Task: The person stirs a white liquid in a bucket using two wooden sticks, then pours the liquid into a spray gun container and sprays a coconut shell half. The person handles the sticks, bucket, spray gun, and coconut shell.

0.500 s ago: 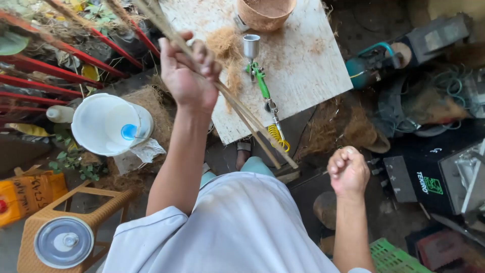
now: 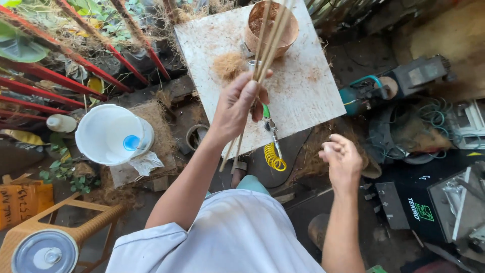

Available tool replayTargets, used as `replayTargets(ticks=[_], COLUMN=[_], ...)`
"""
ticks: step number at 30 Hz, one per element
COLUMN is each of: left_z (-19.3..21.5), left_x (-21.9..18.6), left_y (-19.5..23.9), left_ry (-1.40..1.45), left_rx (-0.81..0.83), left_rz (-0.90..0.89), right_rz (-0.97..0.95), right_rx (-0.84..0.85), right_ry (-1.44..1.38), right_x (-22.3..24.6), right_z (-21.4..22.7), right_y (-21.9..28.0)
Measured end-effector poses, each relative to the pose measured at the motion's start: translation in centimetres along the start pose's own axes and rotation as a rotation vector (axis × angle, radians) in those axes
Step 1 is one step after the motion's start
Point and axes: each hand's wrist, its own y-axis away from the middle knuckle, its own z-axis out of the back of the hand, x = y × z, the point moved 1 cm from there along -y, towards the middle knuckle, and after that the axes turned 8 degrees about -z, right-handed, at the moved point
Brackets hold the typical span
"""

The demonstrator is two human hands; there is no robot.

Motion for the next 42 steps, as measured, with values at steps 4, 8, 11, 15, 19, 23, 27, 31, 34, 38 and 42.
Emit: replayTargets(ticks=[4, 8, 11, 15, 19, 23, 27, 31, 34, 38, 42], left_z=[-1.6, -0.6, 0.1, 3.4, 6.2, 7.5, 8.1, 8.1, 9.5, 11.7, 12.9], left_x=[-2.4, -1.7, -5.3, -7.5, -6.5, -7.4, -9.2, -11.9, -11.7, -11.3, -11.4], left_y=[1.1, 3.8, 5.1, 7.9, 10.4, 11.8, 12.7, 14.1, 15.9, 18.0, 20.1], left_ry=[-0.266, -0.546, -0.577, -0.535, -0.279, -0.388, -0.553, -0.666, -0.966, -1.11, -1.367], left_rx=[0.121, 0.265, 0.289, 0.273, 0.209, 0.238, 0.26, 0.266, 0.295, 0.224, 0.155], left_rz=[0.085, 0.239, 0.271, 0.345, 0.501, 0.479, 0.475, 0.424, 0.259, 0.209, -0.076], right_rz=[0.044, 0.075, 0.073, 0.136, 0.124, 0.119, 0.129, 0.094, 0.106, 0.057, -0.075], right_rx=[0.003, 0.522, 0.543, 0.511, 0.52, 0.552, 0.713, 0.521, 0.444, 0.47, 0.56], right_ry=[-0.188, -0.487, -0.545, -0.532, -0.538, -0.56, -0.645, -0.622, -0.62, -0.617, -0.628], right_x=[6.0, 7.0, 7.6, 8.9, 7.8, 8.7, 9.1, 8.1, 8.0, 6.3, 5.9], right_z=[-4.0, -8.2, -10.5, -12.2, -14.1, -15.5, -16.5, -17.3, -17.4, -18.2, -18.9], right_y=[-0.4, -1.4, -0.8, 0.0, 0.1, 2.3, 3.9, 4.3, 4.7, 5.0, 6.1])
